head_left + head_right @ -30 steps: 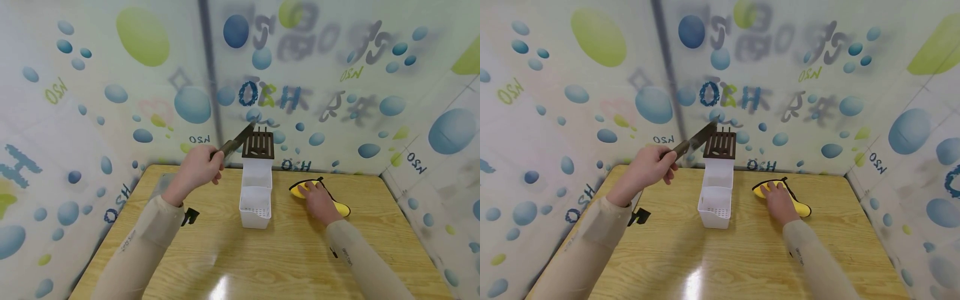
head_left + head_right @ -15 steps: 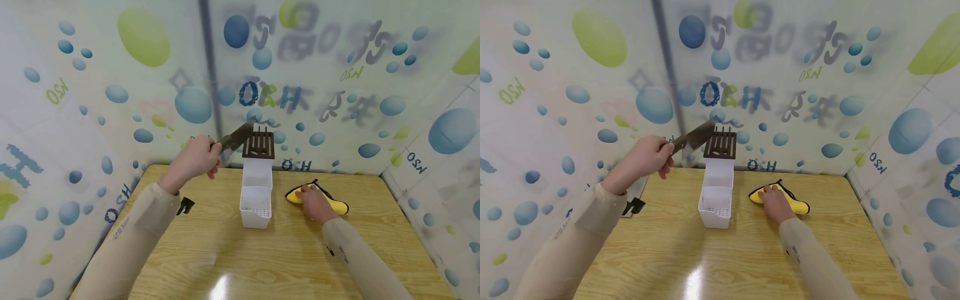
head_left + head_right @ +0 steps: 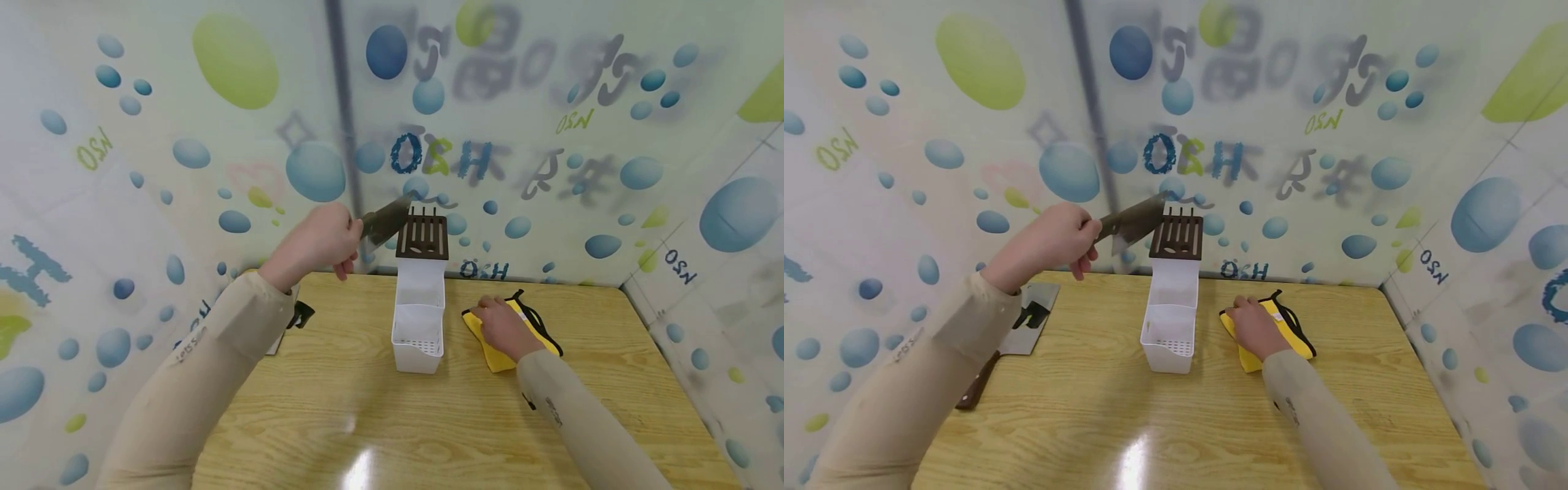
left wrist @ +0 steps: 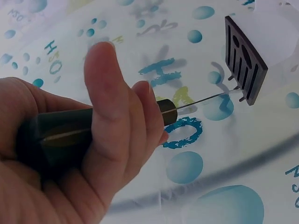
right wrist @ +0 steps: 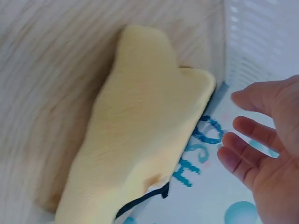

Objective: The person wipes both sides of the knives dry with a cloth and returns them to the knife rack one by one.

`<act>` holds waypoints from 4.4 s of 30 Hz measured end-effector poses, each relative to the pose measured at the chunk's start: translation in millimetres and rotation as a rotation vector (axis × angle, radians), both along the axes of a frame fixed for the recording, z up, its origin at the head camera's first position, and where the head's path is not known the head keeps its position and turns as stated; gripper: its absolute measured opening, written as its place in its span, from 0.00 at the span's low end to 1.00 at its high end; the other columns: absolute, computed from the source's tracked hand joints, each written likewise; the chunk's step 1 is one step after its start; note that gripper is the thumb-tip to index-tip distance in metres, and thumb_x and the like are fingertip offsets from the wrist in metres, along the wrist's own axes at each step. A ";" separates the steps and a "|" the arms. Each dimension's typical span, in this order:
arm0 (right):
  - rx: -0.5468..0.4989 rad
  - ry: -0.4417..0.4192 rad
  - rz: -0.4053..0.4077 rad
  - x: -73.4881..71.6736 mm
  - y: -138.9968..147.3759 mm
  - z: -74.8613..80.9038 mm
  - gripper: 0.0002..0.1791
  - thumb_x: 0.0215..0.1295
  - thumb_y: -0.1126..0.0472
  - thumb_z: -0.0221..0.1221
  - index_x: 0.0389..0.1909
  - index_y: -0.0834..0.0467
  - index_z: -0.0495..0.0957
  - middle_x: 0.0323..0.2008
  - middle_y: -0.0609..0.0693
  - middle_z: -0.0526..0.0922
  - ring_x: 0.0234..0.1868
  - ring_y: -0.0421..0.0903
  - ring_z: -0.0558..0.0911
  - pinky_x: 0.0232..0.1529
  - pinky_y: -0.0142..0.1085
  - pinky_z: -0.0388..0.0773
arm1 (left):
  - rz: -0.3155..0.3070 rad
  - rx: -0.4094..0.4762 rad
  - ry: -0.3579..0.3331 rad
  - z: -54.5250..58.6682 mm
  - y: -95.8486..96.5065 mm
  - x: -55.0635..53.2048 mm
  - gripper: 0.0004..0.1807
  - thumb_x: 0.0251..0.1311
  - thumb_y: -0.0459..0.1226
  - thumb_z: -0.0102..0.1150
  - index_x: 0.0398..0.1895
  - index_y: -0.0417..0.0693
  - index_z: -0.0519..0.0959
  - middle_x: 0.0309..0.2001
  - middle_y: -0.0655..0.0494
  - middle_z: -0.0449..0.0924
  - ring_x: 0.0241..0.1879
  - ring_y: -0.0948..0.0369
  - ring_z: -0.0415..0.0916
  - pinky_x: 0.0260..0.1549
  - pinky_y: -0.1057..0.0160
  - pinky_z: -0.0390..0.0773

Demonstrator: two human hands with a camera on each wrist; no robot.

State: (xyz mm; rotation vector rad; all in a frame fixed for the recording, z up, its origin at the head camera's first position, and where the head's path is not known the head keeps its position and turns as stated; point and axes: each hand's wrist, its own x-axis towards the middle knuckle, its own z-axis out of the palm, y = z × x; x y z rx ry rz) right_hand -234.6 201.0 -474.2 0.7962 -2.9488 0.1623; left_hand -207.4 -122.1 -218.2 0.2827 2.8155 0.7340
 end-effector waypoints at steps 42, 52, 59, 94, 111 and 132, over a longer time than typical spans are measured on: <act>-0.515 -0.723 -0.242 0.5 -61.5 11.6 0.18 0.79 0.59 0.56 0.60 0.65 0.79 0.51 0.55 0.86 0.50 0.53 0.85 0.53 0.43 0.83 | -0.052 -0.262 -0.089 48.8 29.9 -31.8 0.23 0.76 0.34 0.37 0.29 0.38 0.82 0.19 0.49 0.83 0.19 0.54 0.85 0.58 0.51 0.79; -0.467 -0.719 -0.257 -2.3 -65.9 14.6 0.18 0.78 0.58 0.58 0.60 0.65 0.79 0.50 0.54 0.86 0.44 0.47 0.84 0.52 0.42 0.83 | -0.048 -0.318 -0.099 56.7 32.6 -34.5 0.22 0.74 0.32 0.35 0.28 0.40 0.80 0.18 0.50 0.83 0.19 0.55 0.85 0.58 0.53 0.78; -0.439 -0.695 -0.245 -3.3 -65.2 13.6 0.16 0.77 0.59 0.58 0.56 0.65 0.80 0.44 0.54 0.86 0.40 0.47 0.83 0.49 0.41 0.83 | -0.049 -0.333 -0.100 55.3 35.0 -35.0 0.22 0.72 0.33 0.35 0.30 0.39 0.82 0.19 0.50 0.84 0.19 0.55 0.86 0.58 0.53 0.78; -0.497 -0.702 -0.273 2.1 -66.7 10.5 0.16 0.77 0.58 0.59 0.58 0.63 0.80 0.47 0.53 0.86 0.43 0.46 0.84 0.52 0.44 0.84 | -0.088 -0.177 0.508 22.7 28.5 -20.1 0.22 0.47 0.20 0.46 0.16 0.53 0.51 0.21 0.58 0.43 0.21 0.62 0.43 0.21 0.64 0.51; -0.540 -0.690 -0.276 7.9 -64.6 8.8 0.19 0.77 0.58 0.59 0.63 0.60 0.79 0.53 0.51 0.85 0.45 0.46 0.81 0.57 0.45 0.81 | -0.169 -0.025 0.768 7.2 22.3 -34.7 0.10 0.62 0.27 0.66 0.38 0.33 0.73 0.36 0.39 0.77 0.36 0.46 0.76 0.39 0.52 0.80; -0.525 -0.648 -0.285 6.0 -64.4 2.9 0.15 0.77 0.57 0.60 0.56 0.60 0.83 0.43 0.50 0.83 0.40 0.46 0.78 0.45 0.39 0.80 | -0.153 0.120 0.846 -11.3 19.0 -63.9 0.17 0.64 0.29 0.69 0.50 0.32 0.73 0.37 0.42 0.80 0.36 0.48 0.78 0.38 0.54 0.80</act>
